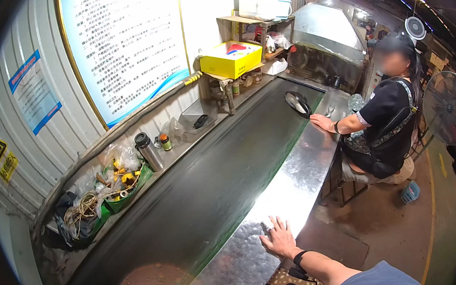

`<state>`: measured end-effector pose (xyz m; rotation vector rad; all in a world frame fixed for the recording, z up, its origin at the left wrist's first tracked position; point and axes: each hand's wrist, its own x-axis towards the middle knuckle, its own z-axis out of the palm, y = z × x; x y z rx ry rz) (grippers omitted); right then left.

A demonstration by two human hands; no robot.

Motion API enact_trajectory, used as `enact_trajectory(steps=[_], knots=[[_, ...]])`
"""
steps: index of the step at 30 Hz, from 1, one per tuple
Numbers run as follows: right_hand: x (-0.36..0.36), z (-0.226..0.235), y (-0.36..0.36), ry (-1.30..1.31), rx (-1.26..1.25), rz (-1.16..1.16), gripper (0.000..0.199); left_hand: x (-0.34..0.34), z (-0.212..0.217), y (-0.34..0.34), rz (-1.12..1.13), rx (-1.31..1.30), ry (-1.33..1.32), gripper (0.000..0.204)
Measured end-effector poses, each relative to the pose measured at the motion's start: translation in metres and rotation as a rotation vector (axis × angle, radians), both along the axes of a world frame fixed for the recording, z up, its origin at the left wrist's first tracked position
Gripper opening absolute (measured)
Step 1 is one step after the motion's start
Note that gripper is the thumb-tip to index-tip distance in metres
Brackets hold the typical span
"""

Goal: Manually position shoe uppers on lasts and operate a lasting machine to shape and attach the uppers.

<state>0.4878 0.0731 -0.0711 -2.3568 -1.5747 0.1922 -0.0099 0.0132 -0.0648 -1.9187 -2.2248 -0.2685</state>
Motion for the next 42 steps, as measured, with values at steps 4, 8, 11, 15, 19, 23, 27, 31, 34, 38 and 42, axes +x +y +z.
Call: enact_trajectory(steps=[4, 8, 11, 15, 19, 23, 27, 31, 34, 38, 42], knots=[[0.001, -0.001, 0.0, 0.008, -0.002, 0.0, 0.068, 0.004, 0.003, 0.002, 0.001, 0.002, -0.012, 0.059], [0.002, -0.001, 0.0, 0.014, -0.004, 0.001, 0.067, 0.005, 0.003, 0.001, 0.003, 0.003, -0.019, 0.06], [0.001, -0.002, 0.001, 0.011, -0.005, -0.001, 0.068, 0.006, 0.002, 0.001, 0.017, -0.012, -0.028, 0.059], [0.003, -0.003, 0.0, 0.009, -0.007, -0.007, 0.069, 0.006, -0.002, 0.003, 0.009, -0.004, -0.041, 0.059], [0.002, -0.004, 0.0, -0.012, -0.025, -0.002, 0.069, 0.004, -0.006, 0.002, 0.017, -0.013, -0.057, 0.059], [0.0, -0.002, 0.001, -0.005, -0.03, 0.006, 0.07, 0.0, -0.01, 0.0, 0.011, 0.026, -0.025, 0.057], [0.003, -0.006, 0.0, -0.033, -0.019, 0.0, 0.07, 0.006, -0.006, 0.002, 0.0, 0.023, -0.022, 0.058], [0.003, -0.009, 0.0, -0.058, 0.002, 0.009, 0.07, 0.004, -0.009, 0.0, 0.009, 0.01, -0.034, 0.059], [0.002, -0.01, 0.0, -0.048, 0.031, 0.009, 0.07, 0.004, -0.009, 0.0, 0.023, 0.004, -0.031, 0.059], [0.003, -0.009, -0.001, -0.02, 0.01, 0.006, 0.069, 0.004, -0.006, 0.0, 0.003, 0.009, 0.0, 0.058], [0.002, -0.008, 0.0, -0.019, 0.01, 0.009, 0.069, 0.006, -0.001, -0.001, 0.023, -0.009, -0.024, 0.059]])
